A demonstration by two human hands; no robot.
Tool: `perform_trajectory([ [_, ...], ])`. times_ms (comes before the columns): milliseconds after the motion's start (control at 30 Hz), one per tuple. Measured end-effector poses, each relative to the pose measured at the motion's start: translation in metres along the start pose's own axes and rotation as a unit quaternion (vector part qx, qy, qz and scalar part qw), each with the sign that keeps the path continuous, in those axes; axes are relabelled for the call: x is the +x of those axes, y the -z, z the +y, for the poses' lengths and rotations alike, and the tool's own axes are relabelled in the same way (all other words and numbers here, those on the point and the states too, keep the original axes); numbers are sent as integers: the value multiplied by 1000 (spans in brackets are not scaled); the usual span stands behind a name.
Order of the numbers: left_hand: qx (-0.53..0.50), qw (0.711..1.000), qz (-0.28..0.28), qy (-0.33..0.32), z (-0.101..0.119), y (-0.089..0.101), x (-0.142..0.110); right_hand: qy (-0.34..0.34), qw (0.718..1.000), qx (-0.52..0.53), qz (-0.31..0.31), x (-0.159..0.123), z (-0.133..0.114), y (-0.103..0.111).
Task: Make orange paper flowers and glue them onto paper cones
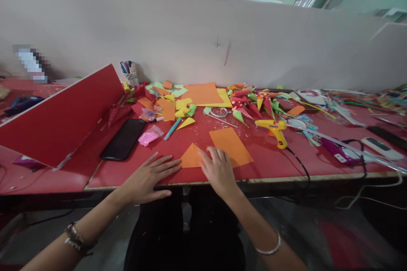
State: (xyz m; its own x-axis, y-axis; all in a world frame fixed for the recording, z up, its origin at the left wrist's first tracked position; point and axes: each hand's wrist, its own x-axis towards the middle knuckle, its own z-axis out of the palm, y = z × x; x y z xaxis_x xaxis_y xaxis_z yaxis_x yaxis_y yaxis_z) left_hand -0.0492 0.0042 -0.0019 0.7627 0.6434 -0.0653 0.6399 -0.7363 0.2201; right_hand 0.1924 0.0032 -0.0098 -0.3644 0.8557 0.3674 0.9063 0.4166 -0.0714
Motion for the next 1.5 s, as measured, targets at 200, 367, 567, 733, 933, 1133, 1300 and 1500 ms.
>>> perform_trajectory([
  [200,-14,1000,16,-4,-1,-1,0,101,991,82,-39,-24,-28,-4],
  [367,-19,1000,17,-6,-4,1,1,58,992,104,-37,-29,-18,-10],
  [567,-6,1000,26,14,-9,3,-8,28,995,89,-17,-40,11,-4],
  [733,-12,999,40,27,-10,3,-14,6,998,66,2,-50,26,0],
  [933,-16,998,51,37,-7,4,-15,-19,998,51,12,-55,30,3],
  [1133,-29,995,65,73,0,2,-5,-62,995,80,13,-41,29,6],
  [1300,-45,968,181,168,15,-13,27,-51,992,115,-5,-15,16,-1],
  [1500,-75,955,205,200,28,-16,47,-62,984,162,-28,7,3,-6],
])
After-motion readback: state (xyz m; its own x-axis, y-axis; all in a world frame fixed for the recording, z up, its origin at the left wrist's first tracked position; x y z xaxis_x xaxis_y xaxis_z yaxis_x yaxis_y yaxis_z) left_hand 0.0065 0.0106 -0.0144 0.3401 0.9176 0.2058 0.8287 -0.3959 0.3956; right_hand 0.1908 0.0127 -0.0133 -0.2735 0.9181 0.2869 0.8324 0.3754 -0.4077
